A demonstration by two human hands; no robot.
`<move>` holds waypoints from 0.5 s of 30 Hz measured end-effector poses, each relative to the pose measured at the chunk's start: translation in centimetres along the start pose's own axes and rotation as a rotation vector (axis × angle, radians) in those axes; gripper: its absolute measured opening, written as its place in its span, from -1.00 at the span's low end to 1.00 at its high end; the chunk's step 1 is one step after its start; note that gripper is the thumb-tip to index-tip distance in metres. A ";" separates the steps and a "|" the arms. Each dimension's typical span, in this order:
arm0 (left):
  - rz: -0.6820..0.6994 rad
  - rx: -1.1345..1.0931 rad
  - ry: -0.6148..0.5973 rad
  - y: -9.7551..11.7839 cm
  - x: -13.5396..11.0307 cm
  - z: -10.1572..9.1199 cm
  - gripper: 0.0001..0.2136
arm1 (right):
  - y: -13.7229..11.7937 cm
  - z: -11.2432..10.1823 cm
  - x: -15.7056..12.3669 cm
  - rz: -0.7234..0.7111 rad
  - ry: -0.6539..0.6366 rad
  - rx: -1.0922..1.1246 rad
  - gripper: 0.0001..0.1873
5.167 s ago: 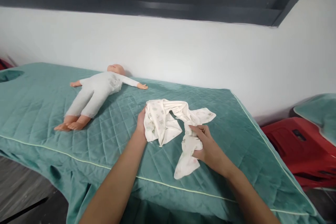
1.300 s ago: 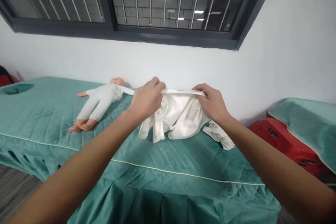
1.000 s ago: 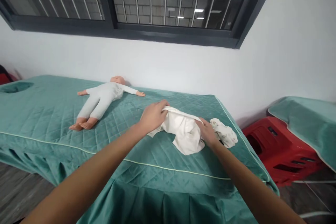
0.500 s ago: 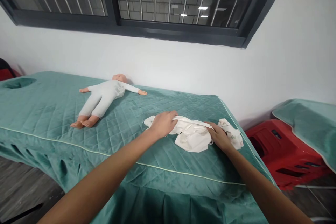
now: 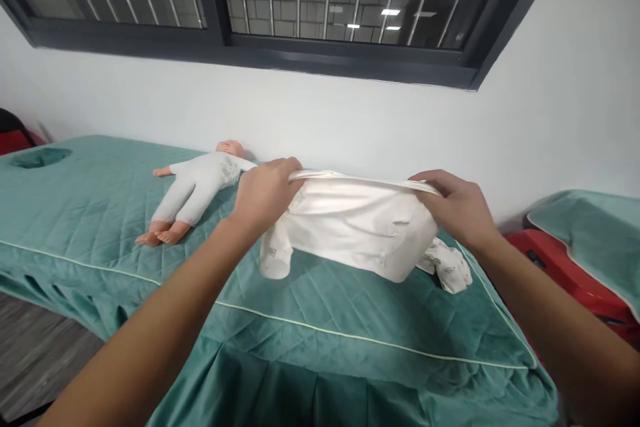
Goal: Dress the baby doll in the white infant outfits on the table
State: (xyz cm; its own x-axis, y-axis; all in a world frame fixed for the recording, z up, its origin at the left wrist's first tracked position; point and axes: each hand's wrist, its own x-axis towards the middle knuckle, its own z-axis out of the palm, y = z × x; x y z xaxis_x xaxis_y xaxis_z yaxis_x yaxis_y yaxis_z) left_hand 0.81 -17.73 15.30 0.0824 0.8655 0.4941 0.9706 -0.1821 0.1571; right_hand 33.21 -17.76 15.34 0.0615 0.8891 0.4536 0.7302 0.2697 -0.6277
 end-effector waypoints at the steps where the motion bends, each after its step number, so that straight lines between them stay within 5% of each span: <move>1: -0.011 0.030 -0.037 -0.4 0.4 -0.4 -0.71 | -0.4 -0.3 0.6 -0.016 -0.046 -0.047 -0.77; 6: -0.003 0.185 -0.166 -1.4 2.1 2.3 -0.70 | 0.3 2.8 3.4 0.012 -0.272 -0.297 -0.72; 10: 0.043 0.240 -0.165 0.7 0.6 8.7 -0.69 | 1.4 10.9 1.6 -0.023 -0.227 -0.599 -0.56; 12: 0.059 0.094 -0.339 2.2 -1.0 12.1 -0.68 | 1.7 15.5 -0.8 -0.096 -0.278 -0.517 -0.51; 15: 0.014 0.045 -0.412 3.3 -2.6 15.9 -0.73 | 2.0 20.8 -3.7 -0.010 -0.327 -0.423 -0.49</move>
State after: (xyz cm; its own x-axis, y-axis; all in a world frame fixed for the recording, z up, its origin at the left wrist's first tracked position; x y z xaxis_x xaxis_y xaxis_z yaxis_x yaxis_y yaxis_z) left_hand 7.41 -13.21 0.94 0.1707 0.9791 0.1106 0.9769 -0.1828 0.1106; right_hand 20.28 -12.80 -0.76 -0.1131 0.9742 0.1953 0.9444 0.1665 -0.2837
